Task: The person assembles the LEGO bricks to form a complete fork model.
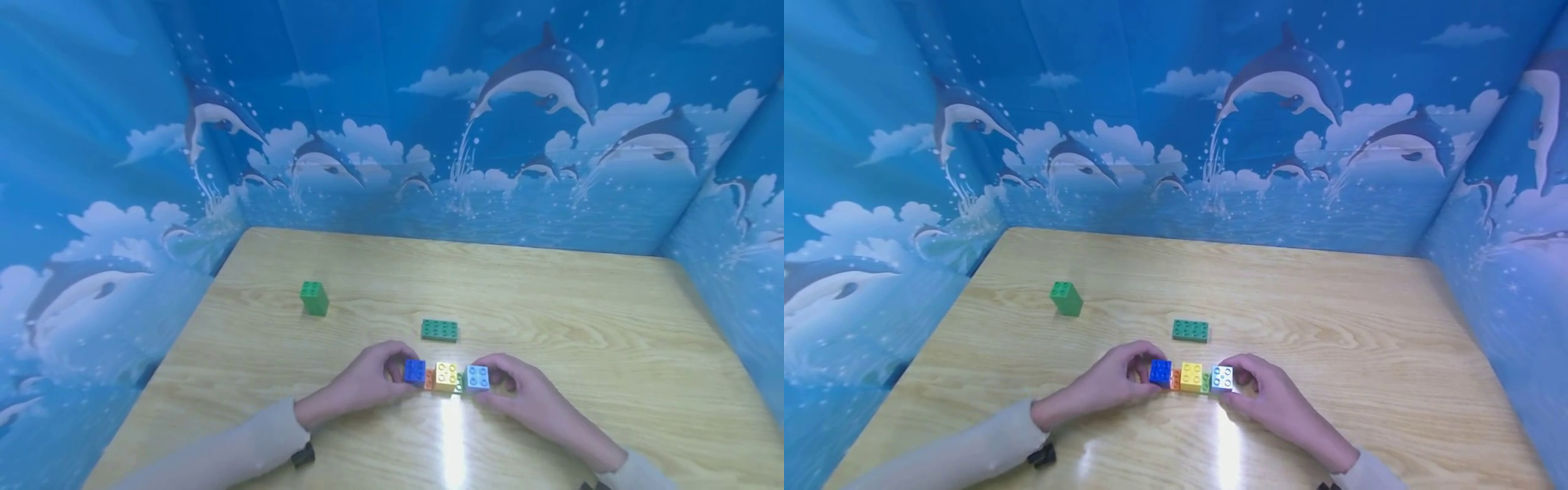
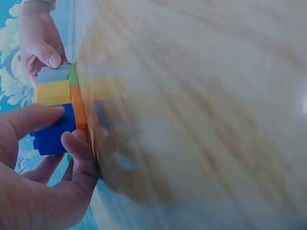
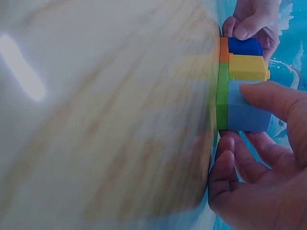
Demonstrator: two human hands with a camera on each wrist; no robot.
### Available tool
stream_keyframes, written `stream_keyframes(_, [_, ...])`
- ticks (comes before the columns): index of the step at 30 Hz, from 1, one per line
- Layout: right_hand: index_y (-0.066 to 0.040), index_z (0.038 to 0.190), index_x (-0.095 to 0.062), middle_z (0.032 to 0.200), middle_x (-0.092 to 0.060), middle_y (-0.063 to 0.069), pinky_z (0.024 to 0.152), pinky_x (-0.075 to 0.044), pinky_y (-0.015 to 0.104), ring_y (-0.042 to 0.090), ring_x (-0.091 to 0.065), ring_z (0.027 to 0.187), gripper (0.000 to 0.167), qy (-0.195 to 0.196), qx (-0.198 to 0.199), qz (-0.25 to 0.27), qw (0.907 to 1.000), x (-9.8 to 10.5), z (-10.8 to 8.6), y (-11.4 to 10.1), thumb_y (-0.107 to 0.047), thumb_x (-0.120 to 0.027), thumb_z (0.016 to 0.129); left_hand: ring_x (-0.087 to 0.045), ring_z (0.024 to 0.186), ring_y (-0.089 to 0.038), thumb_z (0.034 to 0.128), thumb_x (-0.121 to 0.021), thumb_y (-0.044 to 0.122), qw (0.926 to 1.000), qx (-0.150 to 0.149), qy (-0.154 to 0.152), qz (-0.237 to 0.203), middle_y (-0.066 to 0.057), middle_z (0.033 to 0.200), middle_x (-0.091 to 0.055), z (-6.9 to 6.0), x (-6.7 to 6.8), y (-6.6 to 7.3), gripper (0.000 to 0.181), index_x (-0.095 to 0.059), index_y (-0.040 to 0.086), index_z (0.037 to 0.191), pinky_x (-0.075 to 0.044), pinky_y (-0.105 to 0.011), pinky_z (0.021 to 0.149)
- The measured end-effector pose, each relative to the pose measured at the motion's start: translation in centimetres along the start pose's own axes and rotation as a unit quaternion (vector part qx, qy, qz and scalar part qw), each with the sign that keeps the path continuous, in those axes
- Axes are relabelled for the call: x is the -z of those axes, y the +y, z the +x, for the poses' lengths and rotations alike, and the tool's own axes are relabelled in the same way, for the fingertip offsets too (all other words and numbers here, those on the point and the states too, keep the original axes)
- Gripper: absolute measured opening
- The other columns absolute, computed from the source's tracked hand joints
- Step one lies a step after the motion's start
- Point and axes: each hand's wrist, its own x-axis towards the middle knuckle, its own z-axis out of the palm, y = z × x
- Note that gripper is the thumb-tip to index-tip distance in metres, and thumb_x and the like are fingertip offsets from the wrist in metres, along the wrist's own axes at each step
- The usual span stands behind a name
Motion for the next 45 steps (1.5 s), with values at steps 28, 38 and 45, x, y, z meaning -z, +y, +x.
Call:
stream_keyframes(28, [-0.013, 0.135, -0.070, 0.114, -0.078, -0.001, 0.081, -0.061, 0.024, 0.007, -0.070, 0.097, 0.045, 0.022, 0.060, -0.013, 0.9978, 0.8, 1.0, -0.7, -0.013, -0.084, 0.093, -0.070, 0.082, -0.013, 0.0913, -0.087, 0.014, 0.9989, -0.011, 0.045, 0.007, 0.000, 0.126, -0.076, 0.0, 1.6, 0.8, 0.048, -0.072, 0.029, 0.135, -0.061, -0.027, 0.069])
stream_keyframes(38, [-0.016, 0.137, -0.069, 0.114, -0.077, -0.001, 0.086, -0.061, 0.024, 0.012, -0.071, 0.101, 0.045, 0.040, 0.063, -0.027, 0.9968, 1.2, 2.6, -1.1, -0.010, -0.083, 0.094, -0.068, 0.081, -0.013, 0.0923, -0.086, 0.010, 0.9963, -0.036, 0.078, 0.007, -0.001, 0.127, -0.075, 1.0, 2.1, 0.6, 0.048, -0.072, 0.028, 0.134, -0.059, -0.026, 0.068])
stream_keyframes(45, [-0.007, 0.138, -0.067, 0.120, -0.078, 0.009, 0.089, -0.063, 0.026, 0.021, -0.075, 0.105, 0.046, 0.061, 0.087, -0.045, 0.9933, 1.5, 3.9, -1.0, -0.003, -0.080, 0.094, -0.067, 0.080, -0.012, 0.0924, -0.085, 0.007, 0.9933, -0.053, 0.102, 0.012, -0.004, 0.130, -0.075, 2.5, 2.6, 0.8, 0.050, -0.072, 0.022, 0.138, -0.058, -0.025, 0.068])
